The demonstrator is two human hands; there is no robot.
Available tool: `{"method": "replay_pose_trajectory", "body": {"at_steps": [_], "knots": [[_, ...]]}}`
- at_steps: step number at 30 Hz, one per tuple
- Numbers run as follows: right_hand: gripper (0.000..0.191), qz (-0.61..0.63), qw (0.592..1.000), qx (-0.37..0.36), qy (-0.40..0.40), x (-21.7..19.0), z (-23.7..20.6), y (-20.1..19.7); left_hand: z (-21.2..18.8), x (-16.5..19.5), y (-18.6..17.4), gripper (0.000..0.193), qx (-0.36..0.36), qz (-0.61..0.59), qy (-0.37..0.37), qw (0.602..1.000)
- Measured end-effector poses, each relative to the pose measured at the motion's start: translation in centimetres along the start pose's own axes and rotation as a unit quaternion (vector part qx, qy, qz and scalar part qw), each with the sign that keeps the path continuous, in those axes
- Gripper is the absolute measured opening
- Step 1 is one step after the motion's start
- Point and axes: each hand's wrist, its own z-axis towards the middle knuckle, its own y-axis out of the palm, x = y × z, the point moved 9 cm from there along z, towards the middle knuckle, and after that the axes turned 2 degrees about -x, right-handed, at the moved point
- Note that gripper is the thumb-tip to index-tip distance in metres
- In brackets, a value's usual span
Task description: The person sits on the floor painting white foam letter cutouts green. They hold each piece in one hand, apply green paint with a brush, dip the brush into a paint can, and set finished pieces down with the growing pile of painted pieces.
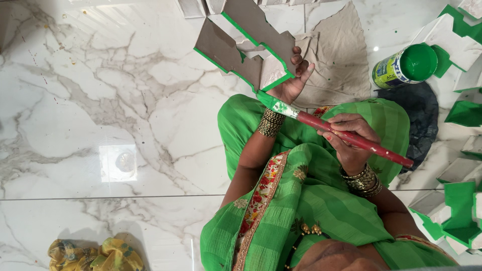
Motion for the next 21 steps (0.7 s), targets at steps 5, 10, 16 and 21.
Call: {"method": "replay_pose_trajectory", "body": {"at_steps": [5,10,16,21], "knots": [[0.022,-0.045,0.999,0.006,-0.013,-1.8,-0.3,-0.5,0.3,0.1,0.0,0.043,0.007,-0.024,0.002,1.000],[0.024,-0.035,0.999,0.001,-0.012,-1.6,-0.2,-0.4,0.0,-0.1,-0.1,0.047,0.029,0.002,0.004,1.000],[0.025,-0.114,0.993,0.018,-0.040,-2.6,-0.8,-2.3,0.1,-0.8,0.1,0.051,0.022,-0.006,0.020,1.000],[0.023,-0.078,0.992,0.065,-0.076,-3.4,-2.6,-6.0,0.0,-0.6,0.3,0.086,0.009,0.015,0.067,0.998]]}}
